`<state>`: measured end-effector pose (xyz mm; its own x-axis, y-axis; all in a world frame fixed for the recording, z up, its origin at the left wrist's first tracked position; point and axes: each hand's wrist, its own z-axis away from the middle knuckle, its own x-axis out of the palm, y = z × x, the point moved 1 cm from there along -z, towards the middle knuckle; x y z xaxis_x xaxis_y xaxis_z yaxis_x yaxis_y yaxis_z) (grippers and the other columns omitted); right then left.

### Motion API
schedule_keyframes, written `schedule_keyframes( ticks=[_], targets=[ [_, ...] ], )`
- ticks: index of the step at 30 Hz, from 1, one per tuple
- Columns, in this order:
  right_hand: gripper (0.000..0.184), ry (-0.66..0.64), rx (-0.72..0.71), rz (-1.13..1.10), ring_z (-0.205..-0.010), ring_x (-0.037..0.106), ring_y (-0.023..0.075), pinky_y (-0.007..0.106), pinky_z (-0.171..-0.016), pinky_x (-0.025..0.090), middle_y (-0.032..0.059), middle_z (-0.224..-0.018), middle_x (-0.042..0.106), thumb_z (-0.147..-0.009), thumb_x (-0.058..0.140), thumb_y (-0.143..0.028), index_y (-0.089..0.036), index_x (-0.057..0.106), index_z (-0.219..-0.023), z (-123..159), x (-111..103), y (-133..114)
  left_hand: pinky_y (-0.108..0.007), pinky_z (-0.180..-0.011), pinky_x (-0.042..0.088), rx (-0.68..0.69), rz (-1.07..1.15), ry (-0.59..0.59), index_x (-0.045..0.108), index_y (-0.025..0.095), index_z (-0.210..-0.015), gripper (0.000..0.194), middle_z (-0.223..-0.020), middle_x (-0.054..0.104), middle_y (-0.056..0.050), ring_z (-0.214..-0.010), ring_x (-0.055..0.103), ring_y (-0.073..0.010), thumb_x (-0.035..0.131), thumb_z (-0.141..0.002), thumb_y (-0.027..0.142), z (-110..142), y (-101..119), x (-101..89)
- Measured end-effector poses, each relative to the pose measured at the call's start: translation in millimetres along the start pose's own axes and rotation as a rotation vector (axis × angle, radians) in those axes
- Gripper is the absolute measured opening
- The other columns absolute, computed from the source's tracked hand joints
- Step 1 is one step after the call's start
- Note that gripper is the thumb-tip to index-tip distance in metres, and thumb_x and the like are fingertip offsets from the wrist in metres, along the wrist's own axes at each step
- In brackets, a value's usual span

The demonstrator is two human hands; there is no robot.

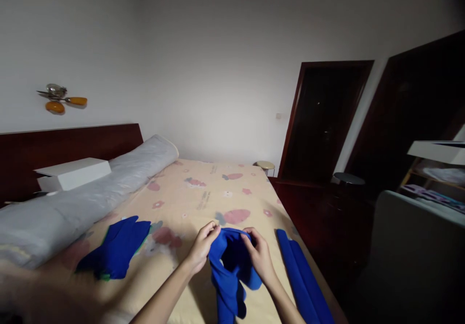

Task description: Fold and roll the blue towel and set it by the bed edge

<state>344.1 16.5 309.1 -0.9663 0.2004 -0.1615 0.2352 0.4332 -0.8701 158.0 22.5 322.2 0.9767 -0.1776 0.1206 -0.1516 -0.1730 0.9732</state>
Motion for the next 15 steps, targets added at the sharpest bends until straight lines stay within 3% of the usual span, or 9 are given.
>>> schedule_keyframes(
  ticks=[4,7,11,15],
  targets=[
    [0.043,-0.013,-0.089,0.081,-0.075,0.064,0.022,0.033,-0.073,0.051,0.0056,-0.076,0.07,-0.08,0.058,-0.062,-0.021,0.068,-0.077,-12,-16,-9,-0.024,-0.07,0.037,0.039,-0.339,-0.109,0.052,0.023,-0.076,0.025,-0.073,0.051,0.007,-0.073,0.047,-0.0121,0.073,-0.064,0.03,-4,-17,-22.5],
    [0.038,-0.036,-0.195,0.159,-0.071,0.064,0.0202,0.031,-0.069,0.05,0.0048,-0.073,0.068,-0.083,0.058,-0.058,-0.022,0.071,-0.077,-15,-26,-15,-0.026,-0.073,0.039,0.042,-0.514,-0.025,0.054,0.023,-0.071,0.017,-0.07,0.055,0.005,-0.074,0.051,-0.0145,0.066,-0.059,0.02,-12,-44,-45.2],
    [0.033,-0.017,-0.286,0.264,-0.069,0.064,0.0179,0.028,-0.064,0.05,0.003,-0.072,0.066,-0.086,0.057,-0.052,-0.023,0.071,-0.081,-16,-43,-13,-0.031,-0.079,0.045,-0.025,-0.513,0.092,0.056,0.023,-0.07,0.016,-0.072,0.061,0.002,-0.081,0.058,-0.0195,0.064,-0.061,0.033,-18,-73,-76.3],
    [0.03,-0.003,-0.316,0.358,-0.069,0.064,0.017,0.026,-0.065,0.05,0.0026,-0.073,0.066,-0.087,0.058,-0.049,-0.023,0.071,-0.083,-20,-69,-3,-0.033,-0.074,0.049,-0.086,-0.536,0.114,0.06,0.022,-0.063,0.032,-0.068,0.066,0.0,-0.077,0.063,-0.0233,0.069,-0.056,0.051,-12,-70,-111.0]
  ],
)
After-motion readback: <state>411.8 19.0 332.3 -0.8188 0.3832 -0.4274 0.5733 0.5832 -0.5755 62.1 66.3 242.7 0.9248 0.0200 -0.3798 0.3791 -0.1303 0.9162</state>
